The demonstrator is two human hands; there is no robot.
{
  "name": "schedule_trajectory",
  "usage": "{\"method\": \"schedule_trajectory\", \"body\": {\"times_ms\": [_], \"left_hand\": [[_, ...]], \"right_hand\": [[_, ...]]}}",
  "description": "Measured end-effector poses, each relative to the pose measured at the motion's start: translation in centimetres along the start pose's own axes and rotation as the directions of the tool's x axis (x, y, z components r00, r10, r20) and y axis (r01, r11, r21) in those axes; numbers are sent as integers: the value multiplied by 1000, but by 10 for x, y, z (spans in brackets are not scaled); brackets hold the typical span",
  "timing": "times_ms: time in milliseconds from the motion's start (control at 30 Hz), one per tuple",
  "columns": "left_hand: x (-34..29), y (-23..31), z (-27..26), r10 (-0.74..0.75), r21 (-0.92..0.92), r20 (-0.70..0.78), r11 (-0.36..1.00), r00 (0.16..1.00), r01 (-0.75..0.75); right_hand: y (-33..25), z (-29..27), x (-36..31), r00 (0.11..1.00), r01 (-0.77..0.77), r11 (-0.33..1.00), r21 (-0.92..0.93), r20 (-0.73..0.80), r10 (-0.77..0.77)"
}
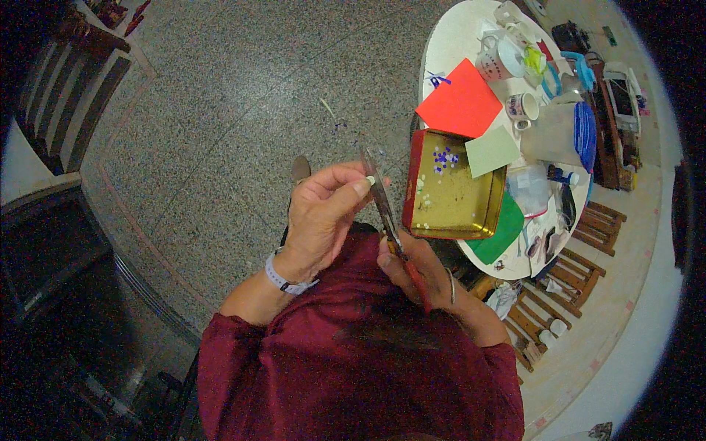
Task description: The person uses scissors to cut small pieces from a white paper strip and places them into a gold tray. They then fold a larger sheet of light green paper and cut it into strips using the scissors.
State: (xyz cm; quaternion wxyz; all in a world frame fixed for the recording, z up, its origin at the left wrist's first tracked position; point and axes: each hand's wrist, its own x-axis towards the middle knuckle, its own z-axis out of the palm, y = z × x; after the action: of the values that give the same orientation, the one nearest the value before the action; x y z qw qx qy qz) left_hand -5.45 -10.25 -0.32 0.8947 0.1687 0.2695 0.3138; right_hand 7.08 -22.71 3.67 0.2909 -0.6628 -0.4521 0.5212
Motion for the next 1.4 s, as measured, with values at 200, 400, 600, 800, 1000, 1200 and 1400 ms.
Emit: {"method": "schedule_trajectory", "body": {"times_ms": [200,400,600,800,1000,1200,1400], "left_hand": [[2,-1,-3,8,73,7,997,1000,-9],[2,0,-2,-8,58,-1,998,1000,8],[3,1,-1,-35,-3,6,999,999,35],[1,3,2,-27,-16,43,999,999,28],[3,1,0,-6,41,10,999,1000,6],[4,6,-6,-15,110,52,994,999,10],[4,10,-8,0,94,94,996,996,-9]], "right_hand": [[5,-1,1,1000,1,1000,-7,10,-1],[5,-2,1,998,-50,998,-34,31,51],[2,-5,0,997,-64,998,-24,47,65],[6,-4,0,999,-36,998,-48,19,37],[3,-5,2,1000,4,998,-58,19,-3],[9,1,1,999,45,999,-14,-12,-46],[9,-2,2,998,3,1000,-5,68,-3]]}}
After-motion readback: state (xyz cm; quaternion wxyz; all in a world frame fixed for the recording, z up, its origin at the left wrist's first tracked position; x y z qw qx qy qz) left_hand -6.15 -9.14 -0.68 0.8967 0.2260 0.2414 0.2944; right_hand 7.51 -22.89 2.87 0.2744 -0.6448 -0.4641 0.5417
